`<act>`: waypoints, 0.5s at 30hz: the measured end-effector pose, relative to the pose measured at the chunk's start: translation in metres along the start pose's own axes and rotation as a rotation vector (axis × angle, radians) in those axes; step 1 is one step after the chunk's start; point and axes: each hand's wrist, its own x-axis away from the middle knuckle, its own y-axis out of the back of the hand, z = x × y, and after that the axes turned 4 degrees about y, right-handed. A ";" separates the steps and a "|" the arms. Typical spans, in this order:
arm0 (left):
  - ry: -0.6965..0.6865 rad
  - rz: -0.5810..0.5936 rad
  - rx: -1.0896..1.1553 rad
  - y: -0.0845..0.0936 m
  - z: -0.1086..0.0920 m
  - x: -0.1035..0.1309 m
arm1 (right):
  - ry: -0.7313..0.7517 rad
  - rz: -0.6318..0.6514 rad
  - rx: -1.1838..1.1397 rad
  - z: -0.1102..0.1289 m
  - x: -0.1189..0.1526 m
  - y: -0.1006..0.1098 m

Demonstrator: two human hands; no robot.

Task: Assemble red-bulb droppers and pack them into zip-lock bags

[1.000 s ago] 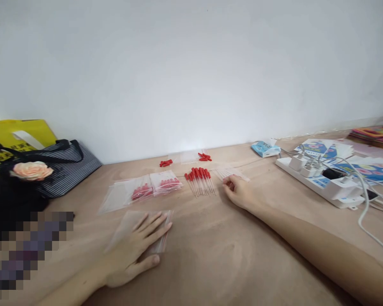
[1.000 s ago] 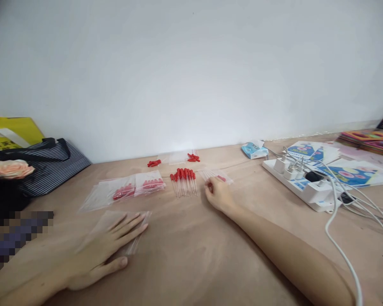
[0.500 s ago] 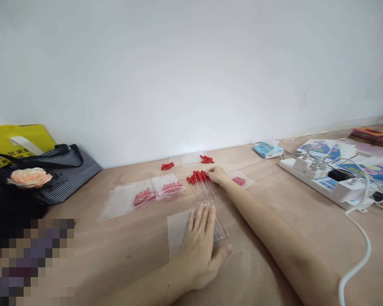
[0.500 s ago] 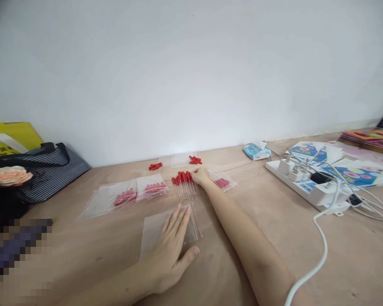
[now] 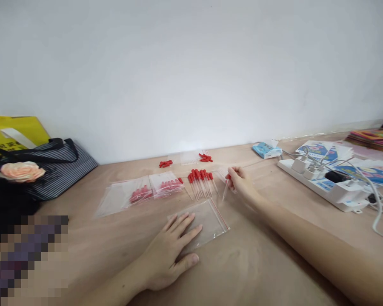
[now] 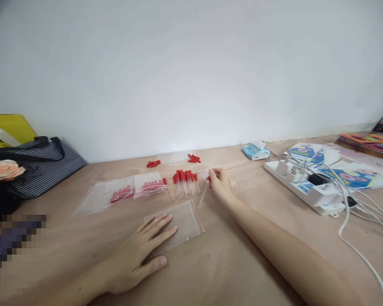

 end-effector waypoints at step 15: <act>-0.003 0.002 0.000 0.002 -0.001 -0.001 | 0.020 -0.035 -0.141 -0.012 0.038 0.009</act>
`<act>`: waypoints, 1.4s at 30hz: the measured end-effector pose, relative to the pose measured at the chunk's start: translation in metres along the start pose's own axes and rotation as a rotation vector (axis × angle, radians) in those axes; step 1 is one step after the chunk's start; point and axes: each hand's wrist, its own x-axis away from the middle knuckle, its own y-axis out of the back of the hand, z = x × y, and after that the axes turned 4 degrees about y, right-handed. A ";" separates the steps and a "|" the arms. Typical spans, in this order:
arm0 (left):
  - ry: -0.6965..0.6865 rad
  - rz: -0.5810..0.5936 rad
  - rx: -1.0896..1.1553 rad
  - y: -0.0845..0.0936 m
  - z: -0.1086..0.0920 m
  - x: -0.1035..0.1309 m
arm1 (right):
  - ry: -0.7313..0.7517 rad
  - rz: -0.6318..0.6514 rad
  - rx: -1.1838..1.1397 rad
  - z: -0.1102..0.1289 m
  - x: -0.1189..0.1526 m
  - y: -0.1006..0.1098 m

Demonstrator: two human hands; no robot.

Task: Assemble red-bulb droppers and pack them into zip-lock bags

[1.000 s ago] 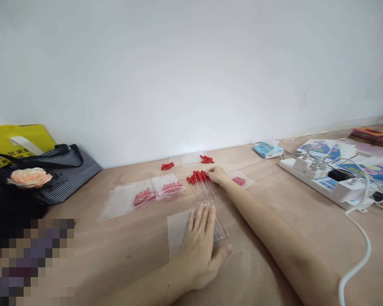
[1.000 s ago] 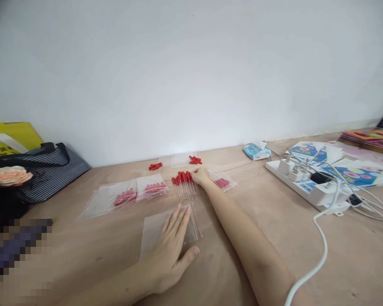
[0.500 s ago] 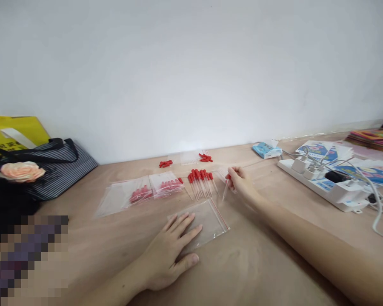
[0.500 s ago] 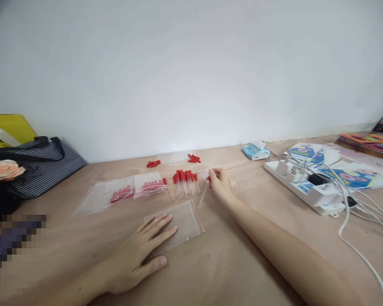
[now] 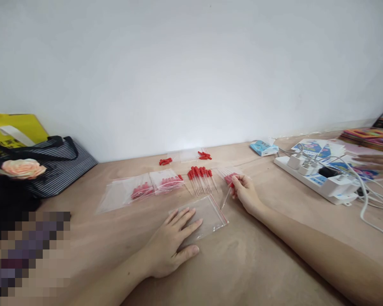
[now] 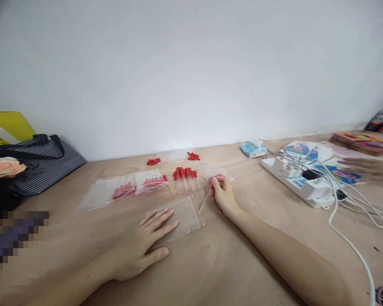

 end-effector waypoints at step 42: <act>-0.007 -0.177 -0.001 -0.011 0.001 0.000 | -0.004 0.026 -0.017 -0.003 -0.001 0.003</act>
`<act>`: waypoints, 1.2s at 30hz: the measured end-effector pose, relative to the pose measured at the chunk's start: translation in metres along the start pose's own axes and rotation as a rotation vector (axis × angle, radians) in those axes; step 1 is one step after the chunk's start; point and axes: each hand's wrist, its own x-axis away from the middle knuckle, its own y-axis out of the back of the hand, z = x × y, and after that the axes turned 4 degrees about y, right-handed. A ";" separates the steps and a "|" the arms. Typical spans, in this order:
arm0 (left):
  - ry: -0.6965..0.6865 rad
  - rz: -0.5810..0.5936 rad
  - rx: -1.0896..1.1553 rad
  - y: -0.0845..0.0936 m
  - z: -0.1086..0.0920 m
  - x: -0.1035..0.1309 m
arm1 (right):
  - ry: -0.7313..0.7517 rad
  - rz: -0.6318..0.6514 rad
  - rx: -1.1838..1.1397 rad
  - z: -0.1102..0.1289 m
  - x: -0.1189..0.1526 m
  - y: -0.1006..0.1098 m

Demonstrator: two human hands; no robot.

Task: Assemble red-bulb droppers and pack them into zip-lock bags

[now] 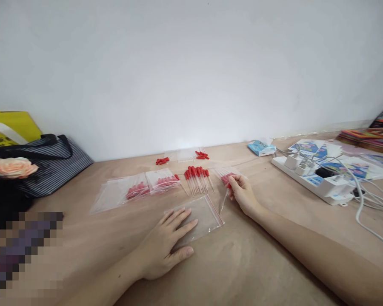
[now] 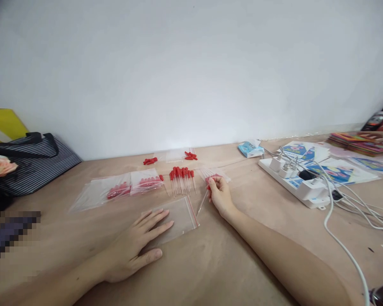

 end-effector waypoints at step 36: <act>0.015 0.216 -0.002 0.014 -0.007 -0.006 | 0.095 0.890 0.187 0.019 0.031 -0.001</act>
